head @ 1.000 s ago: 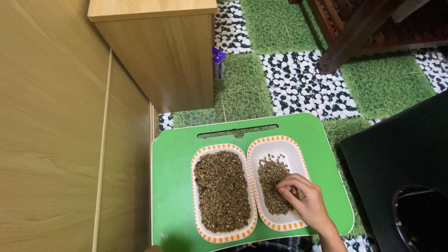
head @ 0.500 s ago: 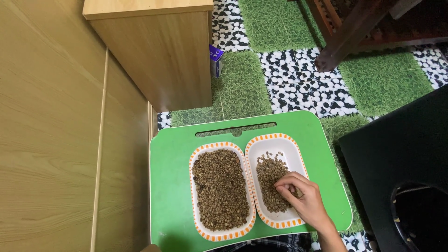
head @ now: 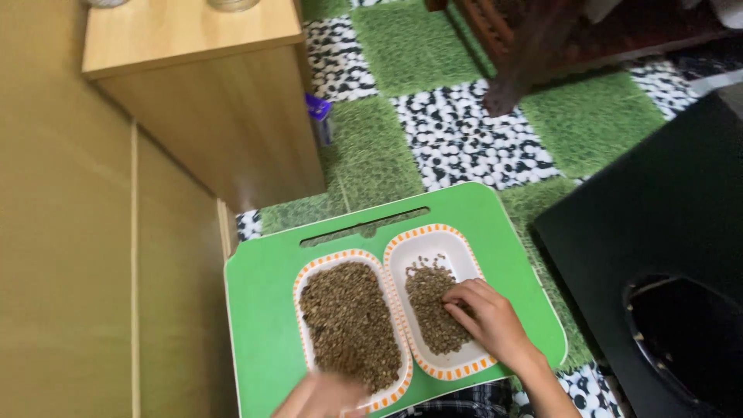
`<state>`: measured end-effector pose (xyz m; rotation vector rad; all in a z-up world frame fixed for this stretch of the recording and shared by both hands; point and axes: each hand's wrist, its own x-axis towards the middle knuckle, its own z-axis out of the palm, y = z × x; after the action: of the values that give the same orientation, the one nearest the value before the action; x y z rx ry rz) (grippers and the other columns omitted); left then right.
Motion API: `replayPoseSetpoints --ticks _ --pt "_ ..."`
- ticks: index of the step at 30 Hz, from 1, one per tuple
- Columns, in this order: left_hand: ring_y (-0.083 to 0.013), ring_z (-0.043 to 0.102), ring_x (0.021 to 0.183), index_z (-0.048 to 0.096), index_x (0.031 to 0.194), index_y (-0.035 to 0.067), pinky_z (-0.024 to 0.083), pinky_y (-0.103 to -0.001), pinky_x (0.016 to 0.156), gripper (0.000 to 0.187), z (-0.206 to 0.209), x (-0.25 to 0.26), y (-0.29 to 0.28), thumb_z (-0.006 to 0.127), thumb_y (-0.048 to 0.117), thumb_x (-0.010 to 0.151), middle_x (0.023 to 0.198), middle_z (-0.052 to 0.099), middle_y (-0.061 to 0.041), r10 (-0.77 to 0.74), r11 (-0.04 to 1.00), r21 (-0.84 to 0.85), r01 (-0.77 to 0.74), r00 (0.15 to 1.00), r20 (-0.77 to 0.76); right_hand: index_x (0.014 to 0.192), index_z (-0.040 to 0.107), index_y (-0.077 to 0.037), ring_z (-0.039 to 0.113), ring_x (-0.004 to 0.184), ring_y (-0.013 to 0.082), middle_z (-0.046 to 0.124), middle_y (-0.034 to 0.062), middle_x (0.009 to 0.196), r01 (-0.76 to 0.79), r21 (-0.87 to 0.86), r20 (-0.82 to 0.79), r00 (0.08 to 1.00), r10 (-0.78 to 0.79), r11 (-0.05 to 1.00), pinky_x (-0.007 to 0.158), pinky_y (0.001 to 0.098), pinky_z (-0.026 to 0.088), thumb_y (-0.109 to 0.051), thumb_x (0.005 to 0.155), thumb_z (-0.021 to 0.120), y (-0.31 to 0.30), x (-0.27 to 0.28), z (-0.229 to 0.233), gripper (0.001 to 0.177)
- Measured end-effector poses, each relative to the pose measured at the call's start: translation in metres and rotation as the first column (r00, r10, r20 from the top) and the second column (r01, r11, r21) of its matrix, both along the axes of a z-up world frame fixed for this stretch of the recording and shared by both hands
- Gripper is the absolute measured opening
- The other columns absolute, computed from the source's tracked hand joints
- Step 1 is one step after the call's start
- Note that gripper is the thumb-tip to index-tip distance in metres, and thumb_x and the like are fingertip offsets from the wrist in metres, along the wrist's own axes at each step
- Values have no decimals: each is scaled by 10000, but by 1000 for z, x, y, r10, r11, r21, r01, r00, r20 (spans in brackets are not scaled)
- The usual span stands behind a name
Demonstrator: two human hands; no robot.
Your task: Manually sorting green coffee beans by hand to separate them into different trays based on quality or type.
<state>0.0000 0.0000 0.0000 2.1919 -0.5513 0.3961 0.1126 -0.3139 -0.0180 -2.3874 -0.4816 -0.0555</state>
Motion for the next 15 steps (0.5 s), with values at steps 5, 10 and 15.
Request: replayPoseSetpoints --ticks 5,10,15 --pt "-140 676 695 715 947 150 565 -290 631 170 -83 16 -18 783 251 828 816 652 6 197 961 244 -131 943 -269 1007 713 -137 670 920 154 724 -25 1028 31 -209 -64 997 -45 977 824 327 553 -230 874 727 -11 -1 -10 163" --pt "-242 640 867 631 1111 176 564 -357 727 420 -203 0 -13 754 420 792 985 567 -35 335 759 626 -177 931 -144 997 712 -141 697 935 165 729 27 1022 7 -211 26 1000 -2 977 840 287 608 -215 883 724 5 -6 -22 136" --pt "-239 631 769 659 1040 218 556 -364 683 316 -242 1 -7 764 311 757 907 546 -30 371 735 634 -239 925 -80 1093 673 -53 627 968 312 664 117 1068 -427 69 129 900 416 902 834 420 522 -204 839 804 60 -26 7 323"
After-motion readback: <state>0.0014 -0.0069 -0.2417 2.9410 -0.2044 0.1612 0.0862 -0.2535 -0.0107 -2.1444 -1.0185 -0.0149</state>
